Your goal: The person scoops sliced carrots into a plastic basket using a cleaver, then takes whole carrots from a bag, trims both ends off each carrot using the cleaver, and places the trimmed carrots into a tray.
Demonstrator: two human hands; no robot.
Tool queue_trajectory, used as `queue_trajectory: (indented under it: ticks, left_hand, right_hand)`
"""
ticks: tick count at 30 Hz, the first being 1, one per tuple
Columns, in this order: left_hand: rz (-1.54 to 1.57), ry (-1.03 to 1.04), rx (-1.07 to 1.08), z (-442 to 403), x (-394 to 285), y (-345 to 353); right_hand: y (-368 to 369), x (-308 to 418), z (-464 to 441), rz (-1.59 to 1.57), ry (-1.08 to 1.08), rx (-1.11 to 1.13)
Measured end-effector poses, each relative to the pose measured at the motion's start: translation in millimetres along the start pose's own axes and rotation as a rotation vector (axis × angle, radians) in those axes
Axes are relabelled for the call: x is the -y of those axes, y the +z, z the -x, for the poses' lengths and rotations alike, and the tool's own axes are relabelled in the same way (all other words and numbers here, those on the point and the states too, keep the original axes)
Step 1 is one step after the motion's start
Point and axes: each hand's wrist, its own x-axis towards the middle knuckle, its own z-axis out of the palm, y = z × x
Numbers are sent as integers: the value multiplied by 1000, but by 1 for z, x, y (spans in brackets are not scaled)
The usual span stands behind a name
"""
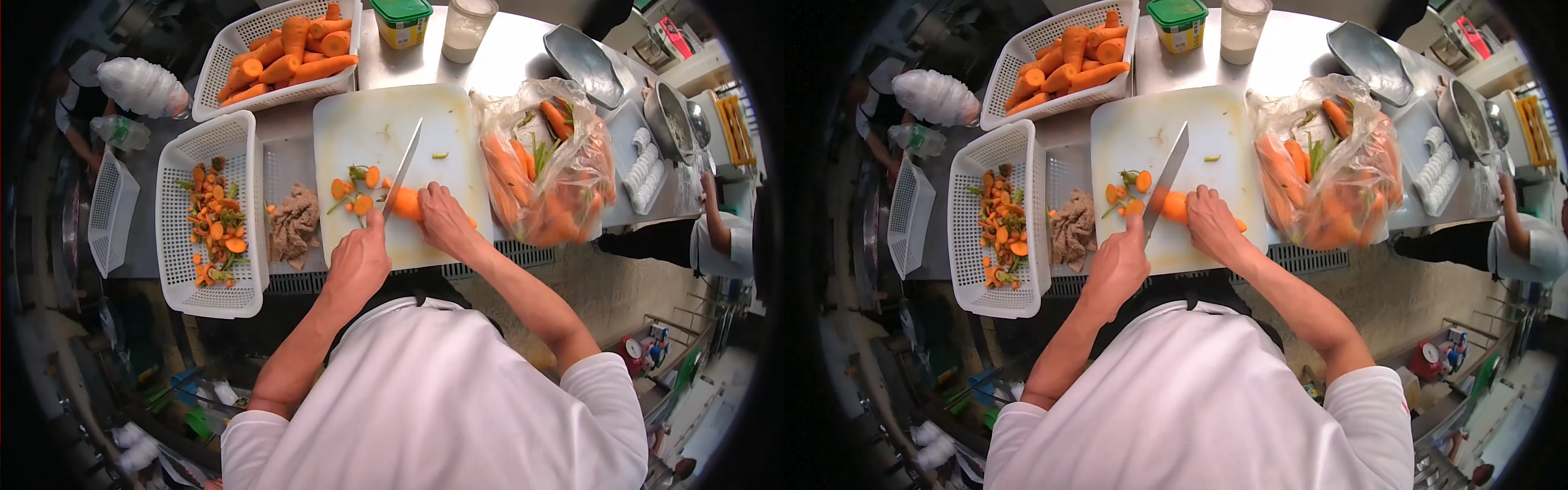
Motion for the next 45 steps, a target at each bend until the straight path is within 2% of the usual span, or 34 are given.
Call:
queue_trajectory:
  ticks: [3,6,10,12,13,15,18,20,22,24,27,30,34,36,37,39,43,45]
  left_hand:
    - [-77,9,8,-19,-1,13]
    - [-3,95,-73,-38,20,48]
    - [13,-48,-107,-48,22,52]
    - [55,-19,-135,-47,34,43]
    - [97,-15,-106,-45,41,39]
    - [171,-11,-91,-36,50,35]
    - [185,26,-154,-26,57,35]
    - [164,-10,-139,-23,54,34]
    - [138,-78,-144,-18,53,26]
    - [128,-4,-161,-18,47,15]
    - [159,-13,-201,-14,15,-13]
    - [97,28,-173,-24,5,-12]
    - [60,-30,-93,-53,25,44]
    - [129,29,-140,-55,30,50]
    - [128,28,-148,-55,32,51]
    - [148,-3,-138,-54,34,51]
    - [158,-5,-112,-53,32,48]
    - [158,17,-122,-52,30,49]
  right_hand:
    - [1,-1,-1,-16,6,-19]
    - [17,-5,0,-56,26,-67]
    - [11,-17,6,-45,50,-164]
    - [-2,-14,1,-319,67,-145]
    - [-17,-7,0,-319,67,-150]
    - [-39,7,3,-1186,159,-276]
    - [-46,2,8,-1310,59,-341]
    - [-29,-19,19,-1235,121,-321]
    - [-20,-28,32,-749,329,-273]
    - [-13,-30,41,-650,345,-321]
    - [-13,-28,43,-585,350,-316]
    - [-17,-25,40,-565,348,-318]
    - [-12,-35,42,-565,327,-324]
    - [-19,-40,39,-753,442,-278]
    - [-27,-42,37,-753,433,-279]
    - [-52,-42,24,-1284,627,-353]
    - [-94,-3,-70,-1321,410,-507]
    - [-98,17,-134,-1398,359,-461]
